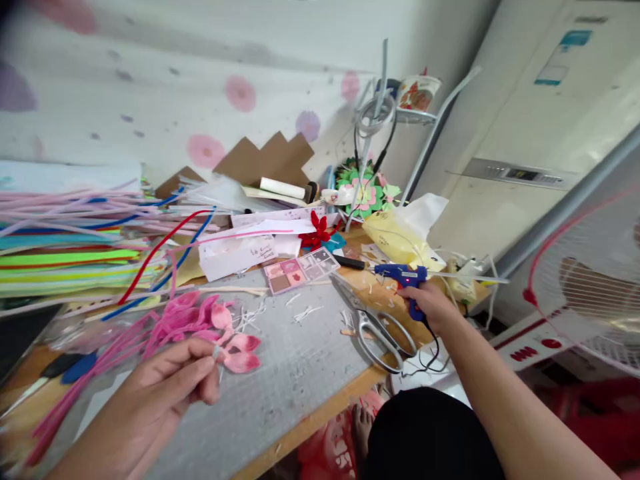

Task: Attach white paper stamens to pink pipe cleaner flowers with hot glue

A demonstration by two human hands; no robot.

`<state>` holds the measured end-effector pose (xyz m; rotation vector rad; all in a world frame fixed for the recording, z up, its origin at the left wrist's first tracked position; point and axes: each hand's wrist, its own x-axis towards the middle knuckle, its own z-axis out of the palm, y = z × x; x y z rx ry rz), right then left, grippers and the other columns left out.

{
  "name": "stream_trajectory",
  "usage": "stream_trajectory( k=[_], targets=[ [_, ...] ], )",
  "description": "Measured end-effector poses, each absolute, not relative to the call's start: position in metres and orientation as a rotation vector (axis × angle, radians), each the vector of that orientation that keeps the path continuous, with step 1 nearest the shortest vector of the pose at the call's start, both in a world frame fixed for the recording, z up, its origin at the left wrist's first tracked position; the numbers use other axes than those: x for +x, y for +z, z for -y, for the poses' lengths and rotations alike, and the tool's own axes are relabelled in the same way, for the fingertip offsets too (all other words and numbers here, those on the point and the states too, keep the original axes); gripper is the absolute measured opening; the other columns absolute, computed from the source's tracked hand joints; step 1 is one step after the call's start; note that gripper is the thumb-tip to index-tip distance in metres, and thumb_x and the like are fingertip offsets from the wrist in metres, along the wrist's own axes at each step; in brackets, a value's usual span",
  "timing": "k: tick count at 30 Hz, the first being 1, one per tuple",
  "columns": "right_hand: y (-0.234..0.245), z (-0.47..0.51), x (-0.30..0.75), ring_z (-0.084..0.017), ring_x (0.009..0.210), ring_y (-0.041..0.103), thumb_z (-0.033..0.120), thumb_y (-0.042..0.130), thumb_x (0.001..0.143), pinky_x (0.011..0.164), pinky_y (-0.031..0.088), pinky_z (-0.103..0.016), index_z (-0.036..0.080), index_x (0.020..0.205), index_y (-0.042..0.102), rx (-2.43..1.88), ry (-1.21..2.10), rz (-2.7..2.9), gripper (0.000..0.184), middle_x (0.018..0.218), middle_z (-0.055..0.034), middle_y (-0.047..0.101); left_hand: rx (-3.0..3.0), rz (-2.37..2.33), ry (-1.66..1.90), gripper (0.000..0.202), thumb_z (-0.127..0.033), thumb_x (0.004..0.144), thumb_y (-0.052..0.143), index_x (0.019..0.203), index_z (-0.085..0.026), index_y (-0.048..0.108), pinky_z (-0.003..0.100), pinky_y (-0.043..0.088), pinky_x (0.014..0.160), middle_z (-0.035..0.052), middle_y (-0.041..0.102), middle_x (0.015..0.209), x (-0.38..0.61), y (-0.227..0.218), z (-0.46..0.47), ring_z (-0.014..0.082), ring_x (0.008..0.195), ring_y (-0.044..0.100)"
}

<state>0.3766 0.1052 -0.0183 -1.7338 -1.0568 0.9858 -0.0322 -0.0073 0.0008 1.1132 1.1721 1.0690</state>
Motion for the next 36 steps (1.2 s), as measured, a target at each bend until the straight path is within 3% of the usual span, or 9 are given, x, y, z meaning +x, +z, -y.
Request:
stream_trajectory(
  k=[3,5,15,18,20,24,27,36],
  targets=[
    [-0.031,-0.114,0.388,-0.018,0.087,0.064,0.029,0.057,0.091,0.074,0.054,-0.036,0.013,0.111,0.059,-1.846,1.046,1.031,0.026,0.107,-0.0075,0.063,1.126,-1.168,1.027,0.021,-0.038,0.081,0.06,0.068,-0.021,0.062,0.029,0.044,0.066,-0.0016,0.061,0.065,-0.032,0.001,0.007,0.0159,0.066,0.055],
    [-0.035,-0.119,0.39,-0.022,0.099,0.061,0.03,0.056,0.092,0.082,0.053,-0.042,0.016,0.12,0.054,-1.905,1.045,1.042,0.031,0.12,-0.0088,0.058,1.129,-1.157,1.012,0.021,-0.039,0.08,0.061,0.069,-0.021,0.063,0.03,0.045,0.068,-0.001,0.062,0.068,-0.032,0.0,0.007,0.0173,0.07,0.057],
    [-0.022,-0.127,0.395,-0.021,0.098,0.061,0.031,0.056,0.092,0.082,0.052,-0.04,0.016,0.117,0.057,-2.342,0.633,1.401,0.029,0.118,-0.0077,0.059,1.169,-1.177,1.061,0.021,-0.035,0.081,0.06,0.068,-0.02,0.062,0.029,0.042,0.066,-0.0015,0.059,0.063,-0.032,-0.001,0.006,0.0148,0.064,0.053],
    [-0.007,-0.12,0.389,-0.028,0.092,0.064,0.034,0.061,0.087,0.075,0.05,-0.039,0.012,0.089,0.067,-2.389,0.381,1.601,0.023,0.095,-0.0133,0.066,1.166,-1.158,1.069,0.019,-0.035,0.081,0.061,0.069,-0.02,0.062,0.028,0.042,0.064,-0.0015,0.06,0.063,-0.03,0.001,0.006,0.0144,0.063,0.054],
    [0.006,-0.113,0.373,-0.034,0.087,0.064,0.031,0.063,0.082,0.07,0.046,-0.041,0.013,0.072,0.068,-2.312,0.223,1.751,0.021,0.08,-0.0169,0.067,1.172,-1.169,1.063,0.02,-0.034,0.082,0.06,0.068,-0.02,0.063,0.027,0.042,0.063,-0.0014,0.06,0.063,-0.03,0.002,0.006,0.0141,0.063,0.054],
    [0.022,-0.1,0.31,-0.024,0.095,0.062,0.022,0.053,0.086,0.084,0.044,-0.034,0.019,0.089,0.069,-1.831,0.139,2.192,0.017,0.098,-0.01,0.068,1.2,-1.192,1.046,0.022,-0.034,0.082,0.059,0.066,-0.02,0.063,0.027,0.042,0.063,-0.0014,0.06,0.063,-0.03,0.001,0.005,0.014,0.063,0.053],
    [0.019,-0.098,0.26,-0.019,0.095,0.061,0.017,0.061,0.079,0.088,0.043,-0.027,0.024,0.089,0.072,-1.423,0.297,2.551,0.016,0.098,-0.0035,0.068,1.196,-1.205,1.035,0.022,-0.034,0.082,0.059,0.066,-0.02,0.062,0.027,0.042,0.065,-0.0019,0.061,0.063,-0.03,0.001,0.004,0.0139,0.063,0.054],
    [-0.003,-0.12,0.217,-0.021,0.091,0.056,0.008,0.064,0.074,0.083,0.045,-0.033,0.016,0.082,0.07,-1.138,0.462,2.77,0.013,0.094,-0.0087,0.06,1.165,-1.224,1.024,0.021,-0.034,0.083,0.059,0.068,-0.02,0.064,0.028,0.043,0.065,-0.0007,0.062,0.064,-0.031,-0.002,0.002,0.0148,0.064,0.055]
  ],
)
